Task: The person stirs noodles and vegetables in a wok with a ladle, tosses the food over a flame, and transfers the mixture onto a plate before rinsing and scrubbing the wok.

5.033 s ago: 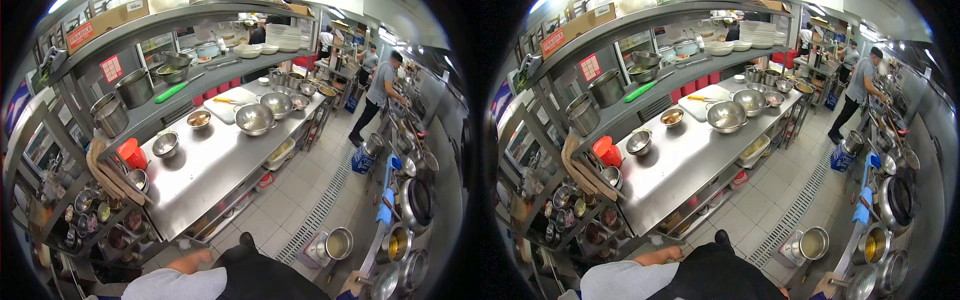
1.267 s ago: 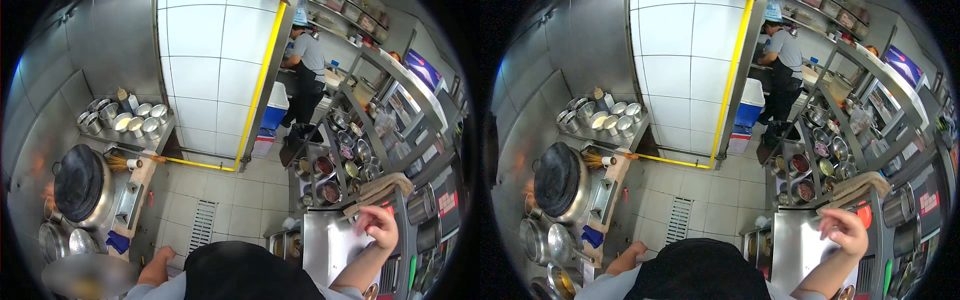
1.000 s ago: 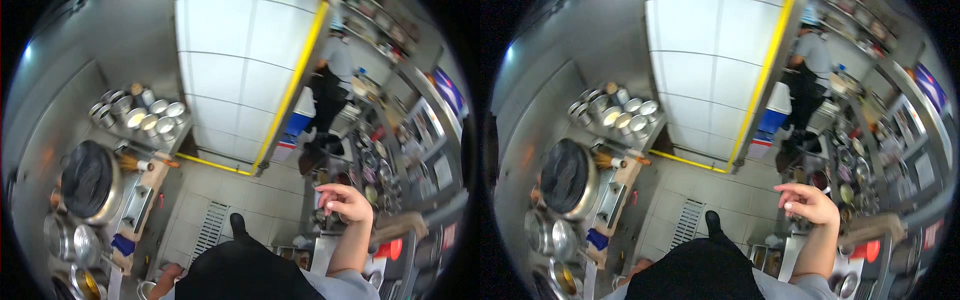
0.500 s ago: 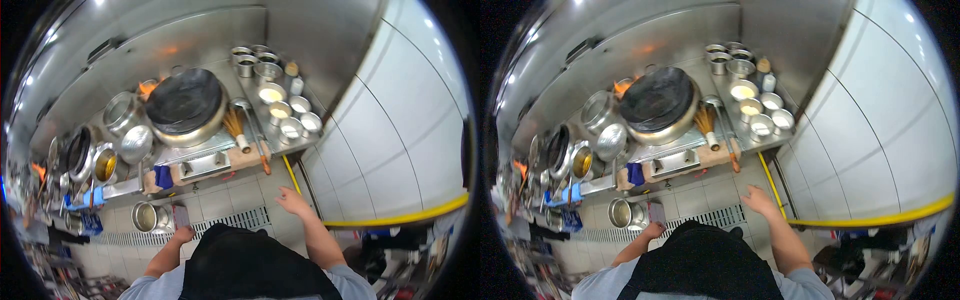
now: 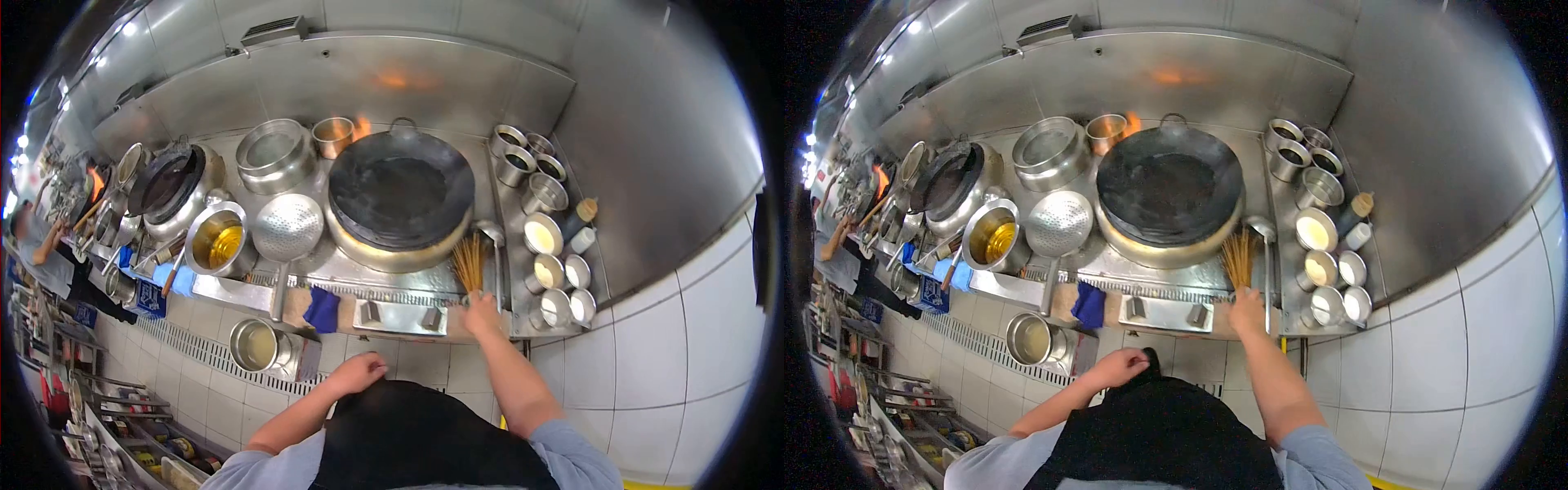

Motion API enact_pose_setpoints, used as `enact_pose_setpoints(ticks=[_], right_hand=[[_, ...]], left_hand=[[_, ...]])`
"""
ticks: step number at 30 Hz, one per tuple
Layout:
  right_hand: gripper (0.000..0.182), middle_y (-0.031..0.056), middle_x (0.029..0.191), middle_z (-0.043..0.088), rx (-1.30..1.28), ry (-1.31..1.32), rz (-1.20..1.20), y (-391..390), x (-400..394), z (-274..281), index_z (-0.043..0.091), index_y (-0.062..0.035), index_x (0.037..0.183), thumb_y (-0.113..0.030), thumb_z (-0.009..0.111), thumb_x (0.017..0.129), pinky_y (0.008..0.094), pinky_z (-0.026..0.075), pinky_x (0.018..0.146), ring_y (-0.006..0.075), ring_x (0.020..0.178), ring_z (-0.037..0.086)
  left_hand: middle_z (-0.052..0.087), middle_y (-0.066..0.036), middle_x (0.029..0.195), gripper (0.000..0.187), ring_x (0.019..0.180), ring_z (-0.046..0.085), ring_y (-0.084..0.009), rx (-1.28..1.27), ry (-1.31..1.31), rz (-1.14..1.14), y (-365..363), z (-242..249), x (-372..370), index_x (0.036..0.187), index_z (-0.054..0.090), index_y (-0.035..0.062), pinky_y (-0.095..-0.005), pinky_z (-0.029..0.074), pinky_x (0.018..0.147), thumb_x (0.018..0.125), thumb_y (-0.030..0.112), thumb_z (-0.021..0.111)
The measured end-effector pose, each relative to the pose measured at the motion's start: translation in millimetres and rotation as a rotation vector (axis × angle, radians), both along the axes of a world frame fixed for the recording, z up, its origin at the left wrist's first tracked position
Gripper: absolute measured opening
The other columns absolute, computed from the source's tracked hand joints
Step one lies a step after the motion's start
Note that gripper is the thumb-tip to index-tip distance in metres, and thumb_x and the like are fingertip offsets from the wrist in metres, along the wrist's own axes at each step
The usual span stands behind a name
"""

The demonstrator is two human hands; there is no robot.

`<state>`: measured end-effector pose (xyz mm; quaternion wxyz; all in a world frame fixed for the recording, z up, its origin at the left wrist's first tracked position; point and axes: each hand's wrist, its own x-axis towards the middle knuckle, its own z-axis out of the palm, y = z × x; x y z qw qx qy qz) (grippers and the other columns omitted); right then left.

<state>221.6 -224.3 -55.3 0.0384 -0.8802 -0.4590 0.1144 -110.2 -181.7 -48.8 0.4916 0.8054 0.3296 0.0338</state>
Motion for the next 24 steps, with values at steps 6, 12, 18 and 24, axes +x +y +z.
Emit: enact_pose_setpoints(ticks=[6, 12, 18, 24], right_hand=[[0.074, 0.0295, 0.109, 0.058, -0.099, 0.145, -0.236, -2, 2, 46, 0.023, -0.0069, 0.144, -0.027, 0.058, 0.083, 0.0465, 0.049, 0.082, 0.0436, 0.096, 0.059], [0.068, 0.0245, 0.096, 0.063, 0.274, -0.127, -0.044, -88, -33, 25, 0.034, -0.0056, 0.139, -0.021, 0.065, 0.081, 0.0439, 0.051, 0.064, 0.0383, 0.077, 0.063], [0.066, 0.0165, 0.116, 0.059, 0.26, 0.681, -0.472, -41, 15, 135, 0.038, -0.0002, 0.137, -0.021, 0.066, 0.082, 0.0315, 0.054, 0.053, 0.0225, 0.088, 0.063], [0.053, 0.0146, 0.088, 0.065, 0.298, -0.208, 0.289, 72, 13, 264, 0.054, -0.0051, 0.126, -0.019, 0.064, 0.076, 0.0393, 0.053, 0.066, 0.028, 0.077, 0.064]], left_hand=[[0.061, -0.013, 0.086, 0.023, 0.08, 0.061, -0.0281, 0.136, -0.193, -0.112, 93, 65, 66, 0.099, 0.061, 0.0041, -0.0377, 0.049, 0.071, 0.087, 0.025, 0.06], [0.059, -0.012, 0.096, 0.025, 0.087, 0.06, -0.0297, 0.422, -0.398, -0.135, 153, 103, 102, 0.103, 0.059, 0.0052, -0.04, 0.048, 0.077, 0.082, 0.018, 0.064], [0.05, -0.018, 0.123, 0.052, 0.118, 0.046, -0.0338, 0.734, -0.355, 0.044, 162, 92, 115, 0.124, 0.048, 0.0, -0.0427, 0.037, 0.1, 0.078, 0.017, 0.065], [0.048, -0.018, 0.129, 0.064, 0.124, 0.042, -0.0314, 0.84, -0.115, -0.013, 156, 86, 117, 0.132, 0.042, -0.0023, -0.0433, 0.032, 0.104, 0.077, 0.023, 0.064]])
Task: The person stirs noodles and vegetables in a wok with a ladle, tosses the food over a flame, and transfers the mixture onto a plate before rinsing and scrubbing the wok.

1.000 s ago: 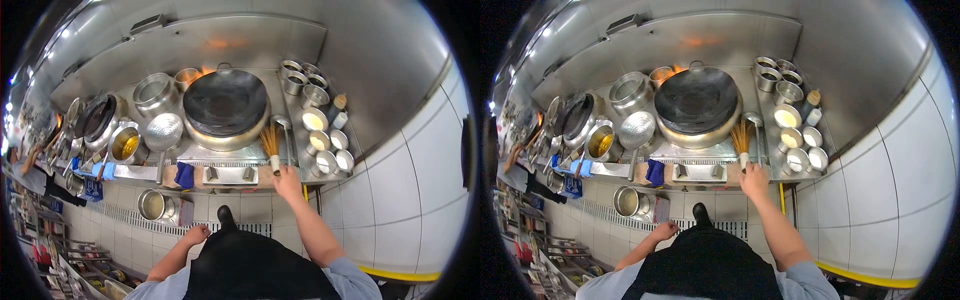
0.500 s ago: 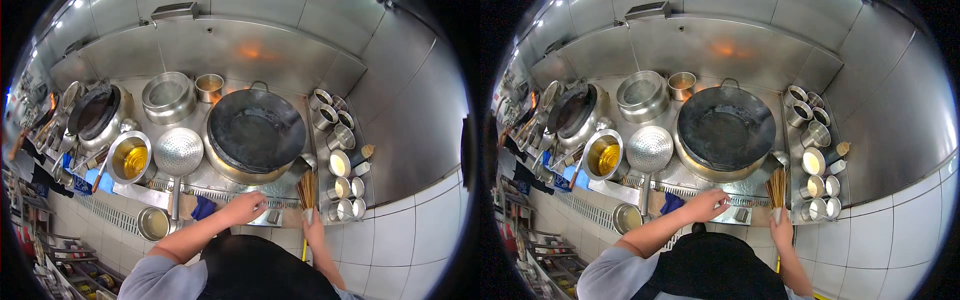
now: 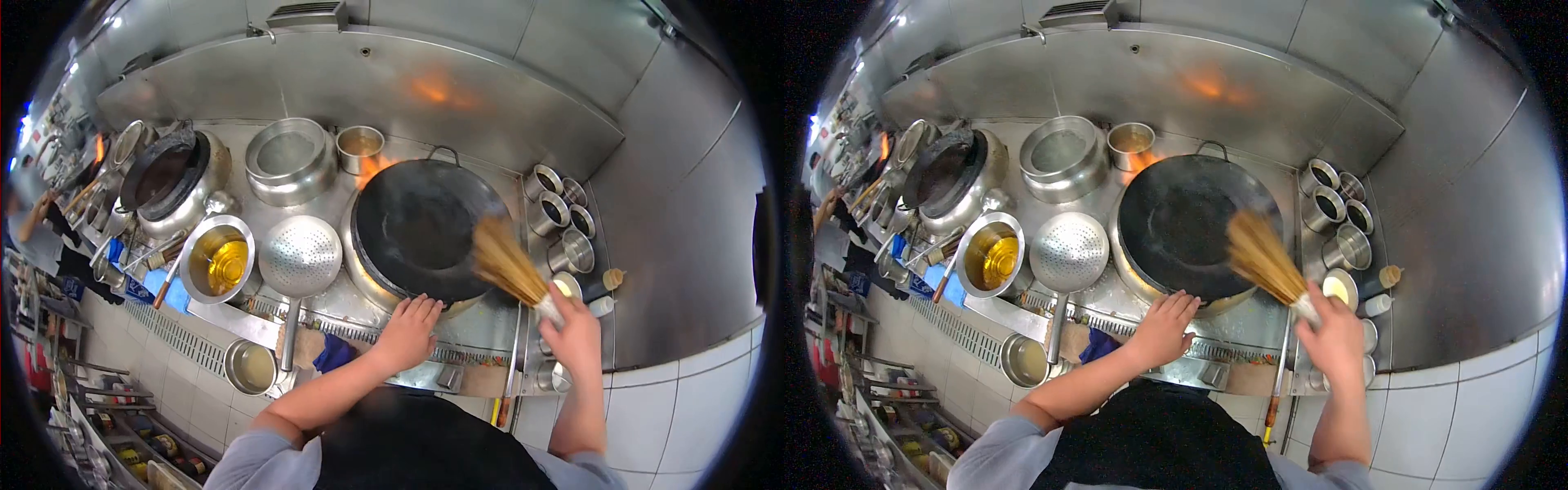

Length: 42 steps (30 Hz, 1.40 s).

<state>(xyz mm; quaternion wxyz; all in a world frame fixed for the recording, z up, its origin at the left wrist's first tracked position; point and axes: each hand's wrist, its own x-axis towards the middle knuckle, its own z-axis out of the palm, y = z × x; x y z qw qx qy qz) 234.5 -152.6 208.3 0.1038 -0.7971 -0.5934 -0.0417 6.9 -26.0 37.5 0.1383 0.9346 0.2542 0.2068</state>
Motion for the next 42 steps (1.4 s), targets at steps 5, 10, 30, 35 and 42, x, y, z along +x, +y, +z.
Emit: enact_pose_setpoints(ticks=[5, 10, 30, 35, 42], right_hand=[[0.02, 0.0144, 0.073, 0.064, -0.328, -0.177, 0.522, 137, -29, -100, 0.066, -0.0008, 0.086, -0.016, 0.057, 0.077, 0.0413, 0.052, 0.061, 0.0314, 0.068, 0.064], [0.015, 0.0184, 0.077, 0.067, -0.001, 0.006, 0.125, 284, -37, -161, 0.068, -0.0029, 0.076, -0.011, 0.056, 0.076, 0.0402, 0.053, 0.064, 0.0314, 0.074, 0.067], [0.02, 0.0165, 0.071, 0.064, 0.085, -0.042, 0.469, 283, -47, -117, 0.067, -0.0113, 0.092, -0.024, 0.057, 0.081, 0.0435, 0.051, 0.061, 0.0334, 0.066, 0.064], [0.023, 0.0217, 0.079, 0.066, -0.328, -0.165, 0.676, 200, -73, -80, 0.068, 0.0005, 0.083, -0.018, 0.056, 0.078, 0.0445, 0.053, 0.069, 0.0358, 0.075, 0.067], [0.022, 0.0181, 0.084, 0.068, -0.103, 0.074, 0.134, 290, -42, -129, 0.071, -0.0042, 0.084, -0.023, 0.06, 0.079, 0.0417, 0.053, 0.072, 0.0317, 0.079, 0.067]], left_hand=[[0.05, -0.018, 0.126, 0.061, 0.122, 0.044, -0.0307, 0.01, 0.038, 0.058, -4, 7, 4, 0.13, 0.045, -0.003, -0.0418, 0.033, 0.104, 0.078, 0.023, 0.063], [0.052, -0.018, 0.121, 0.054, 0.116, 0.047, -0.0319, -0.073, 0.074, 0.075, -4, 10, 9, 0.124, 0.05, -0.004, -0.0398, 0.036, 0.102, 0.077, 0.021, 0.063], [0.051, -0.017, 0.119, 0.061, 0.117, 0.045, -0.0319, -0.025, 0.083, 0.088, -6, 4, 7, 0.13, 0.045, -0.0042, -0.0405, 0.034, 0.105, 0.077, 0.021, 0.062], [0.051, -0.016, 0.118, 0.061, 0.116, 0.046, -0.0313, -0.013, 0.038, 0.067, 0, 3, 6, 0.13, 0.045, -0.0041, -0.0398, 0.034, 0.104, 0.077, 0.022, 0.062], [0.052, -0.016, 0.117, 0.057, 0.114, 0.047, -0.0312, 0.004, 0.095, 0.069, 1, 4, 5, 0.129, 0.047, -0.0037, -0.0393, 0.035, 0.103, 0.079, 0.02, 0.06]])
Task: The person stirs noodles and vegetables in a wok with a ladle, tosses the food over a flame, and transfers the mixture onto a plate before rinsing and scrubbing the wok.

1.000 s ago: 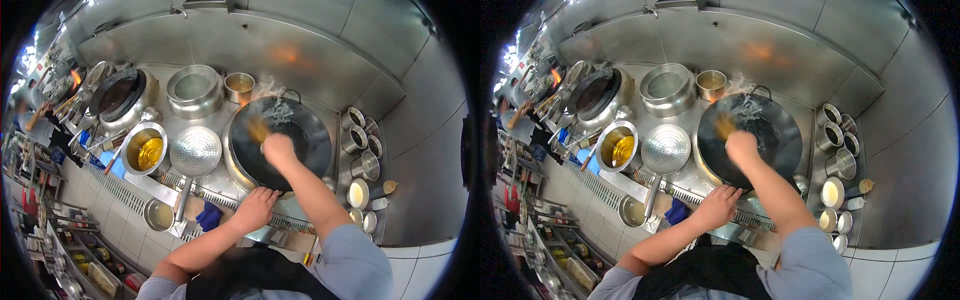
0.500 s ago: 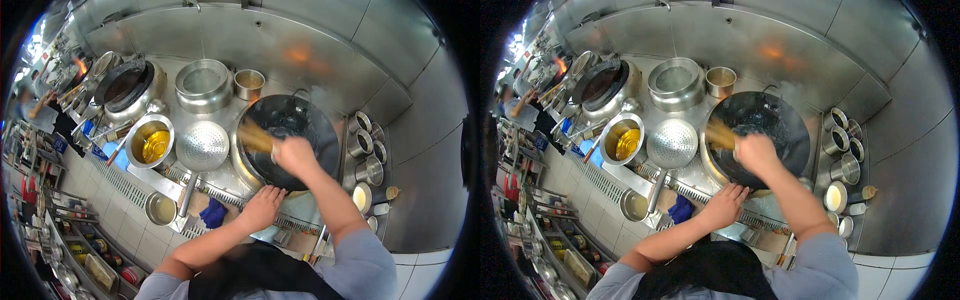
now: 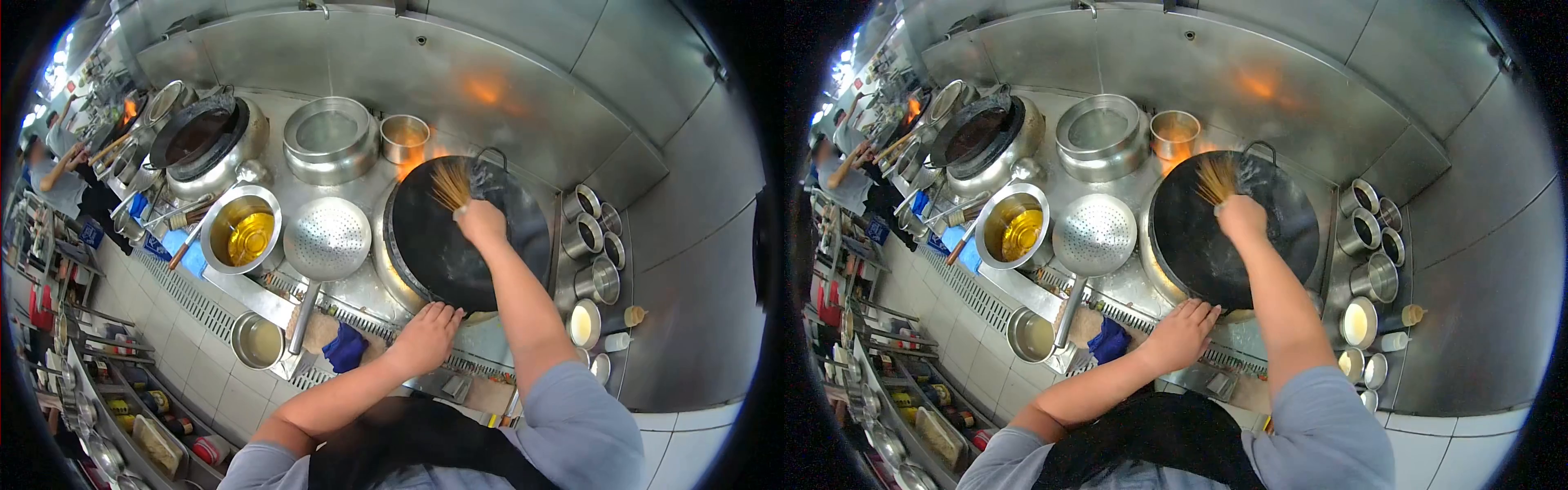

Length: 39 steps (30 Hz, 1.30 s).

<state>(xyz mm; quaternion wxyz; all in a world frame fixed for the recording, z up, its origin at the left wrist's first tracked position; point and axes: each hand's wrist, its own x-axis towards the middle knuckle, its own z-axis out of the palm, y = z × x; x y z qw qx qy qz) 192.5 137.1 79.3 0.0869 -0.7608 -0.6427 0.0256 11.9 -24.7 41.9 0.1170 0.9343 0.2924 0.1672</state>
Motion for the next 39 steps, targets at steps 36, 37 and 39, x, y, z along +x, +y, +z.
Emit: enact_pose_setpoints(ticks=[36, 37, 39], right_hand=[[0.026, 0.0208, 0.084, 0.068, -0.186, -0.425, 0.358, -45, -36, -15, 0.063, 0.0045, 0.098, -0.01, 0.05, 0.082, 0.0424, 0.054, 0.068, 0.0324, 0.078, 0.069], [0.023, 0.0192, 0.08, 0.068, -0.16, -0.447, 0.318, -52, -43, -31, 0.062, 0.0041, 0.095, -0.011, 0.05, 0.081, 0.042, 0.054, 0.065, 0.0327, 0.074, 0.068], [0.022, 0.0173, 0.076, 0.067, -0.032, -0.369, 0.275, -32, -22, -34, 0.061, 0.0018, 0.095, -0.012, 0.05, 0.082, 0.0418, 0.054, 0.062, 0.0323, 0.073, 0.068]], left_hand=[[0.05, -0.013, 0.121, 0.059, 0.118, 0.045, -0.0264, 0.075, 0.06, 0.032, -3, -9, -4, 0.131, 0.045, -0.0003, -0.0389, 0.035, 0.097, 0.079, 0.023, 0.06], [0.05, -0.013, 0.121, 0.059, 0.118, 0.045, -0.0264, 0.077, 0.06, 0.036, 1, -8, -4, 0.131, 0.045, -0.0003, -0.0389, 0.035, 0.097, 0.079, 0.023, 0.06], [0.05, -0.013, 0.122, 0.059, 0.118, 0.044, -0.0262, 0.061, 0.04, 0.051, -6, -8, -3, 0.132, 0.045, 0.0001, -0.0399, 0.036, 0.095, 0.08, 0.023, 0.06]])
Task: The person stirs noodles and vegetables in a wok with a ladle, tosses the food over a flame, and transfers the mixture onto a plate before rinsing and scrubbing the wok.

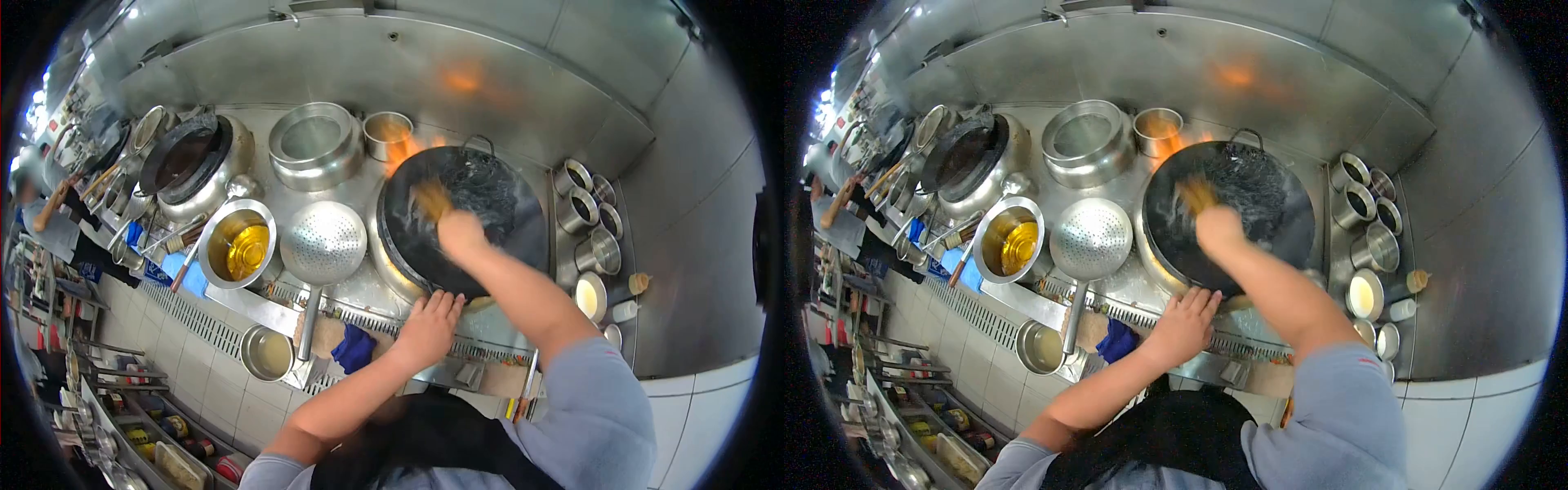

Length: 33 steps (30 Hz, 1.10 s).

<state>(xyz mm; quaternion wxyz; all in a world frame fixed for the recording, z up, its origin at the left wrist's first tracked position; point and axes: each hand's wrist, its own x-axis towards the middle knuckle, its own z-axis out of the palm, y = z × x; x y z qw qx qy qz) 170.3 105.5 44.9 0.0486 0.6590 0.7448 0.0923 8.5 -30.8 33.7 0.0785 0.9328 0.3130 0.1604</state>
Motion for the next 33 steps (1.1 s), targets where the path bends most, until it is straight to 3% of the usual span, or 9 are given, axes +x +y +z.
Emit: enact_pose_setpoints(ticks=[4, 10, 14, 19, 21, 23, 26, 29, 33], right_hand=[[0.024, 0.0194, 0.081, 0.067, 0.008, 0.357, -0.279, 34, 10, 21, 0.067, -0.0018, 0.088, -0.021, 0.054, 0.081, 0.0438, 0.053, 0.066, 0.0339, 0.075, 0.067], [0.023, 0.0183, 0.088, 0.069, -0.376, -0.016, 0.159, -55, -7, 51, 0.072, -0.0043, 0.089, -0.013, 0.053, 0.079, 0.0406, 0.054, 0.072, 0.0301, 0.081, 0.069], [0.022, 0.0165, 0.09, 0.069, -0.163, -0.013, -0.222, 25, 76, 6, 0.068, -0.0063, 0.094, -0.016, 0.053, 0.082, 0.0418, 0.053, 0.07, 0.0298, 0.083, 0.068], [0.014, 0.0166, 0.082, 0.068, -0.032, 0.051, -0.042, -9, 49, 5, 0.067, -0.0044, 0.076, -0.012, 0.055, 0.077, 0.0408, 0.054, 0.067, 0.0312, 0.075, 0.068], [0.025, 0.0189, 0.09, 0.068, -0.295, -0.151, 0.051, -64, 37, 15, 0.068, 0.0008, 0.094, -0.014, 0.052, 0.082, 0.0395, 0.054, 0.071, 0.0302, 0.083, 0.068], [0.031, 0.0175, 0.108, 0.065, -0.388, -0.214, -0.306, -73, 68, -22, 0.068, 0.0002, 0.1, -0.016, 0.043, 0.091, 0.0397, 0.054, 0.08, 0.0285, 0.096, 0.066], [0.024, 0.0129, 0.091, 0.07, -0.28, -0.226, -0.188, -2, 108, 13, 0.072, -0.0061, 0.094, -0.012, 0.049, 0.086, 0.0438, 0.056, 0.066, 0.026, 0.085, 0.069], [0.028, 0.0183, 0.088, 0.068, -0.09, 0.172, -0.218, 24, 83, 26, 0.071, -0.004, 0.085, -0.027, 0.057, 0.078, 0.0422, 0.053, 0.074, 0.0343, 0.082, 0.067], [0.019, 0.0167, 0.083, 0.069, -0.262, -0.047, 0.038, -34, 28, 30, 0.072, -0.0048, 0.083, -0.016, 0.057, 0.077, 0.0404, 0.055, 0.067, 0.0289, 0.078, 0.069]], left_hand=[[0.05, -0.013, 0.124, 0.061, 0.12, 0.044, -0.026, -0.006, 0.016, 0.0, 2, 0, -3, 0.133, 0.043, 0.0011, -0.041, 0.036, 0.094, 0.079, 0.023, 0.061], [0.049, -0.013, 0.126, 0.063, 0.121, 0.044, -0.0262, -0.06, 0.024, -0.021, 2, 6, -3, 0.134, 0.043, 0.0026, -0.0411, 0.037, 0.093, 0.079, 0.024, 0.063], [0.049, -0.013, 0.126, 0.063, 0.121, 0.044, -0.0262, -0.026, 0.015, -0.017, 1, 6, -3, 0.135, 0.042, 0.0026, -0.041, 0.037, 0.093, 0.078, 0.024, 0.063], [0.049, -0.012, 0.125, 0.064, 0.122, 0.042, -0.0259, -0.014, -0.01, -0.007, 0, 4, -5, 0.135, 0.041, 0.0027, -0.0404, 0.037, 0.092, 0.078, 0.023, 0.063], [0.048, -0.012, 0.125, 0.065, 0.122, 0.042, -0.0257, -0.02, -0.019, -0.014, 2, 3, -6, 0.135, 0.041, 0.0028, -0.0401, 0.037, 0.092, 0.078, 0.023, 0.063], [0.047, -0.011, 0.124, 0.065, 0.12, 0.042, -0.025, -0.05, -0.024, -0.022, 0, 5, -7, 0.135, 0.041, 0.0031, -0.0392, 0.038, 0.09, 0.077, 0.022, 0.064], [0.048, -0.01, 0.124, 0.066, 0.119, 0.043, -0.0246, -0.05, -0.005, -0.027, 1, 2, -6, 0.135, 0.041, 0.0031, -0.0389, 0.038, 0.09, 0.077, 0.022, 0.064], [0.048, -0.011, 0.125, 0.066, 0.12, 0.043, -0.0249, -0.058, -0.031, -0.034, 0, 0, -6, 0.135, 0.041, 0.0035, -0.0395, 0.038, 0.09, 0.076, 0.021, 0.065], [0.048, -0.012, 0.127, 0.066, 0.121, 0.043, -0.0263, -0.05, -0.05, -0.036, 1, -1, -5, 0.135, 0.041, 0.0041, -0.041, 0.037, 0.091, 0.077, 0.023, 0.064]])
